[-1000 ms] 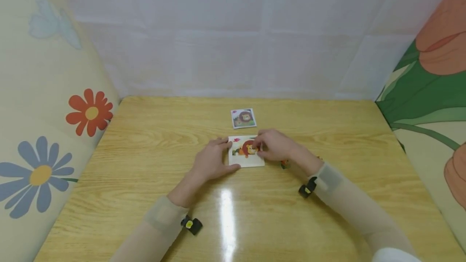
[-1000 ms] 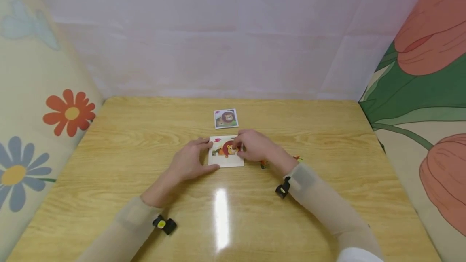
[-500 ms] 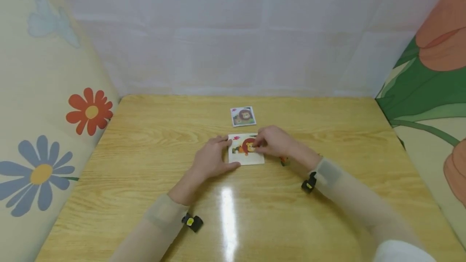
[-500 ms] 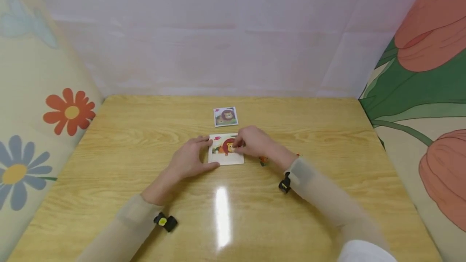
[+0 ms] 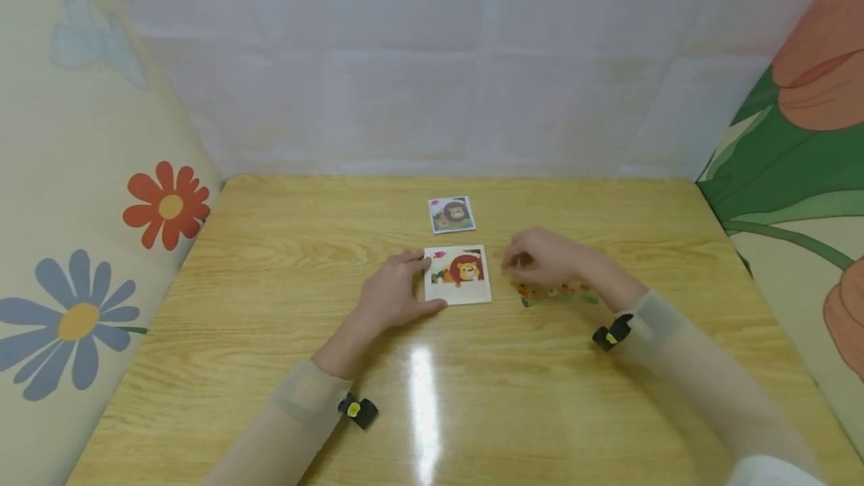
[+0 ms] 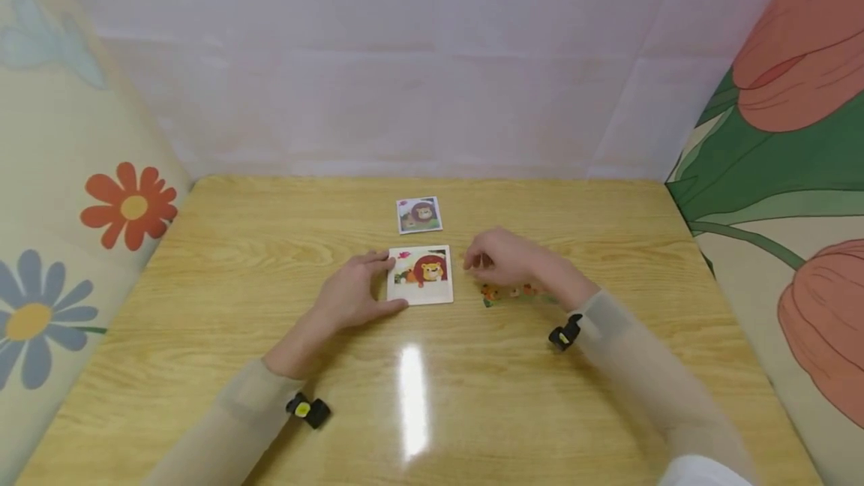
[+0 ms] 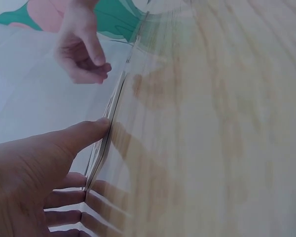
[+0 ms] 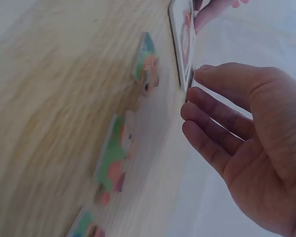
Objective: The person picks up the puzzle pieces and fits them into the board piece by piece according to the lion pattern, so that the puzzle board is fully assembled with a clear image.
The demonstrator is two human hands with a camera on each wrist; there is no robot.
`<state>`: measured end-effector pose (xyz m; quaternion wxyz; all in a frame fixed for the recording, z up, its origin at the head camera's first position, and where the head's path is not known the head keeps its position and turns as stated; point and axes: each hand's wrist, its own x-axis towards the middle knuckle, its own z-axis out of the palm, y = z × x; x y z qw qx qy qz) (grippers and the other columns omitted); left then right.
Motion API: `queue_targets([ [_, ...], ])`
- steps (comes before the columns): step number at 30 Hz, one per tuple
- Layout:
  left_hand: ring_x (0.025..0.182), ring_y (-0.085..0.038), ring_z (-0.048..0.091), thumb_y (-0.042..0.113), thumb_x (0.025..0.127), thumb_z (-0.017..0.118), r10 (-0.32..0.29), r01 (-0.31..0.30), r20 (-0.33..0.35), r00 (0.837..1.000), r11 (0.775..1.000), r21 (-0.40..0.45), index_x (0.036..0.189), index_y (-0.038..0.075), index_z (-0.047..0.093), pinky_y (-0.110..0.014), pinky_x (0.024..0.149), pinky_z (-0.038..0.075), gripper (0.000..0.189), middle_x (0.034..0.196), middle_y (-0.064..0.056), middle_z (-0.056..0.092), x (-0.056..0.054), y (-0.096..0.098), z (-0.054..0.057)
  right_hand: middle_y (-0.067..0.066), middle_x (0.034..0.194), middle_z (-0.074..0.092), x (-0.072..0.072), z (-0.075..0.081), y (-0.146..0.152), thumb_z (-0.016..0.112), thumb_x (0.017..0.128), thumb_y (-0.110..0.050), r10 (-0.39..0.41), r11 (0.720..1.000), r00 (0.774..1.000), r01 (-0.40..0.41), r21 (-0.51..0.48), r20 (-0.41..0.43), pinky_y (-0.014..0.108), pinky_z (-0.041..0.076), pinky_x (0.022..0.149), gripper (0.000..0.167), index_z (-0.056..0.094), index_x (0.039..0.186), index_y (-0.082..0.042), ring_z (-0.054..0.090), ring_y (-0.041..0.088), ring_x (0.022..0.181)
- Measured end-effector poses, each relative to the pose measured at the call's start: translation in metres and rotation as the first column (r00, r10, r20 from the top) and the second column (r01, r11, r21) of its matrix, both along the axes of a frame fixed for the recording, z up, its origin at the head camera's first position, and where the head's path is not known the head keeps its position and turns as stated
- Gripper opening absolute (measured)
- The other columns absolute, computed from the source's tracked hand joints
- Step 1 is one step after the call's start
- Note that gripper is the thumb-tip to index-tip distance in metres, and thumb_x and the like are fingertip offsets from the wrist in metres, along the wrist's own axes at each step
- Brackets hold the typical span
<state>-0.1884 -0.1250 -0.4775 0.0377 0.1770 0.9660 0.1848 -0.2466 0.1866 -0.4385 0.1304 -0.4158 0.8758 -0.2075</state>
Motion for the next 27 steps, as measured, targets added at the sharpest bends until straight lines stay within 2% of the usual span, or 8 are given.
queue_targets([
  [5,0.152,-0.04,0.048,0.057,0.083,0.085,-0.001,0.001,0.004,1.0,1.0,0.002,0.149,0.006,0.061,-0.059,0.121,0.047,0.086,0.161,-0.016,0.054,-0.001,0.001,0.0,0.002,0.101,0.076,0.011,-0.001,0.013,0.076,0.095,-0.012,0.022,0.997,0.999,-0.02,0.07,-0.027,0.028,0.062,0.082,0.014,0.08,0.108,-0.008,0.068,0.011,0.09],
  [10,0.151,-0.04,0.048,0.056,0.084,0.085,-0.007,0.007,0.006,1.0,1.0,0.005,0.149,0.005,0.061,-0.058,0.122,0.045,0.086,0.161,-0.017,0.054,-0.002,0.001,0.0,0.0,0.098,0.071,0.021,-0.004,0.022,0.084,0.088,-0.021,0.029,0.992,0.997,-0.02,0.127,-0.07,0.029,0.058,0.081,0.025,0.079,0.109,-0.009,0.063,0.012,0.089],
  [17,0.151,-0.04,0.049,0.057,0.083,0.085,-0.002,0.002,-0.006,1.0,1.0,0.007,0.148,0.006,0.062,-0.058,0.12,0.047,0.086,0.16,-0.016,0.055,-0.001,0.0,0.001,0.003,0.099,0.076,0.027,-0.007,0.026,0.09,0.079,-0.018,0.077,0.992,0.984,-0.06,0.107,-0.16,0.035,0.061,0.082,0.032,0.078,0.106,-0.006,0.067,0.014,0.088],
  [22,0.151,-0.04,0.049,0.057,0.083,0.085,0.0,0.0,-0.007,1.0,1.0,0.007,0.148,0.006,0.062,-0.059,0.12,0.047,0.086,0.16,-0.016,0.055,-0.002,0.0,0.0,0.002,0.097,0.076,0.029,-0.009,0.025,0.089,0.08,-0.014,0.065,0.994,0.986,-0.051,0.094,-0.152,0.03,0.061,0.08,0.028,0.078,0.104,-0.006,0.067,0.013,0.087],
  [27,0.151,-0.039,0.049,0.057,0.083,0.085,0.0,0.0,-0.001,1.0,1.0,0.007,0.148,0.006,0.061,-0.059,0.121,0.047,0.086,0.16,-0.016,0.055,-0.001,0.0,-0.001,0.001,0.093,0.076,0.03,-0.01,0.024,0.087,0.08,-0.011,0.085,0.995,0.987,-0.076,0.071,-0.135,0.026,0.061,0.077,0.024,0.078,0.102,-0.006,0.069,0.011,0.084],
])
